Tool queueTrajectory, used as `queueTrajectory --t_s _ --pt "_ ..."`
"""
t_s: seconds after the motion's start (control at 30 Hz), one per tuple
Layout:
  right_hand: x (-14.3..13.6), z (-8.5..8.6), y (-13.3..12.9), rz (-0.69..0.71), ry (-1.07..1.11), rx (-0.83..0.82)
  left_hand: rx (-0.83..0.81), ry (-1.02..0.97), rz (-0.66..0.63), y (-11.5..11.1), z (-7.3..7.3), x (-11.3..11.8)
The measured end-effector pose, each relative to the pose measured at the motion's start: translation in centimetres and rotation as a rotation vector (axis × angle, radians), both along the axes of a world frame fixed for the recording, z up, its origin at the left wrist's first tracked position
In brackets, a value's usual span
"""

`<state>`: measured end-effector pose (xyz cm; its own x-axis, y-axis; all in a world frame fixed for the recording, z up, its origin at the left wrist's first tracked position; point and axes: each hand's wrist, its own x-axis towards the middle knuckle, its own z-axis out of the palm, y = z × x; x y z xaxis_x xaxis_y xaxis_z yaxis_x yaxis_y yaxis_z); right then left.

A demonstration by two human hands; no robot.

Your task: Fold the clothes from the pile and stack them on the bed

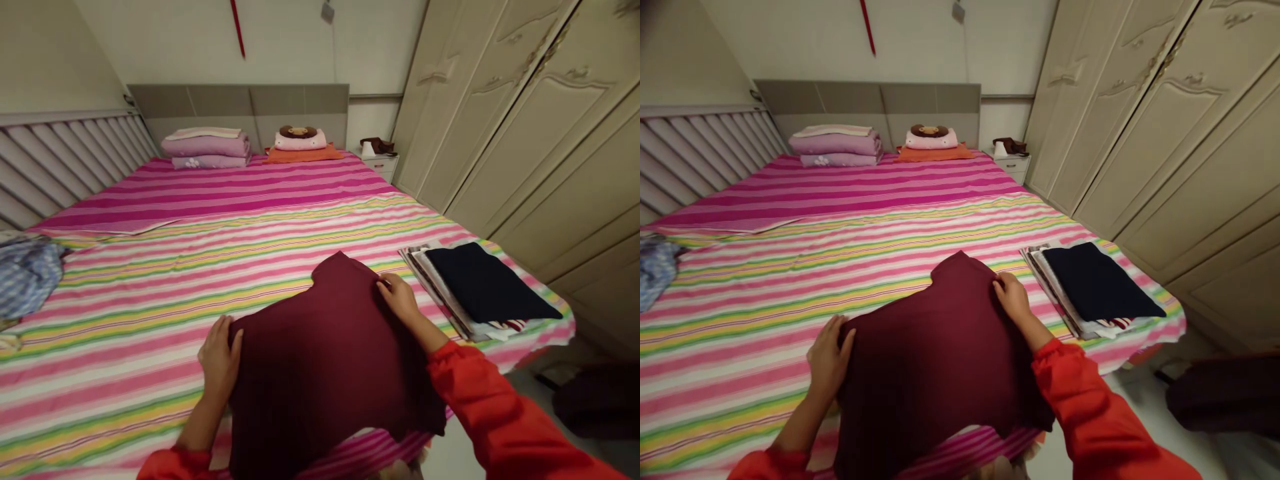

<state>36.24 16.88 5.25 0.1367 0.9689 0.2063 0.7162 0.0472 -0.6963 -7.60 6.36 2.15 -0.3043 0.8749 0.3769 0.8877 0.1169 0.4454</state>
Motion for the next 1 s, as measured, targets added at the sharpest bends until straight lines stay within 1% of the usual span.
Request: queueTrajectory --t_s 0.07,0.17,0.23,0.3,0.37,0.43,0.53,0.67,0.77,0.87,0.93,1.0 --pt "-1.1 0.6 2.9 -0.009 0.090 -0.033 -0.015 -0.065 0.019 0.6 0.4 -1.6" --pt "-3.2 0.8 6.6 0.012 0.238 -0.111 -0.101 -0.198 -0.063 1.5 1.0 -3.2" --pt "-4.4 0.7 8.3 0.025 0.329 -0.161 -0.199 -0.342 -0.124 1.9 1.5 -3.7" --pt "-5.2 0.4 9.6 0.027 0.408 -0.212 -0.271 -0.510 -0.126 2.2 2.2 -3.9" --pt "-5.5 0.4 10.5 0.014 0.481 -0.251 -0.252 -0.656 -0.077 2.6 3.1 -3.8" --pt "-5.4 0.7 11.3 -0.014 0.553 -0.262 -0.193 -0.762 0.014 3.1 4.0 -3.7" --pt "-4.7 1.6 12.8 -0.077 0.648 -0.223 -0.139 -0.844 0.126 4.7 5.2 -3.4" --pt "-3.4 3.1 15.2 -0.181 0.709 -0.110 -0.044 -0.790 0.175 8.0 6.5 -2.7" --pt "-2.8 3.6 16.8 -0.244 0.706 -0.016 0.029 -0.683 0.194 10.8 6.8 -2.1" --pt "-2.9 3.0 17.7 -0.256 0.640 0.047 0.027 -0.460 0.194 12.9 5.7 -1.5" --pt "-3.2 2.1 17.7 -0.230 0.551 0.069 -0.022 -0.335 0.193 13.5 4.7 -1.0" --pt "-3.4 1.2 17.2 -0.181 0.423 0.084 -0.072 -0.289 0.187 13.6 3.8 -0.4"
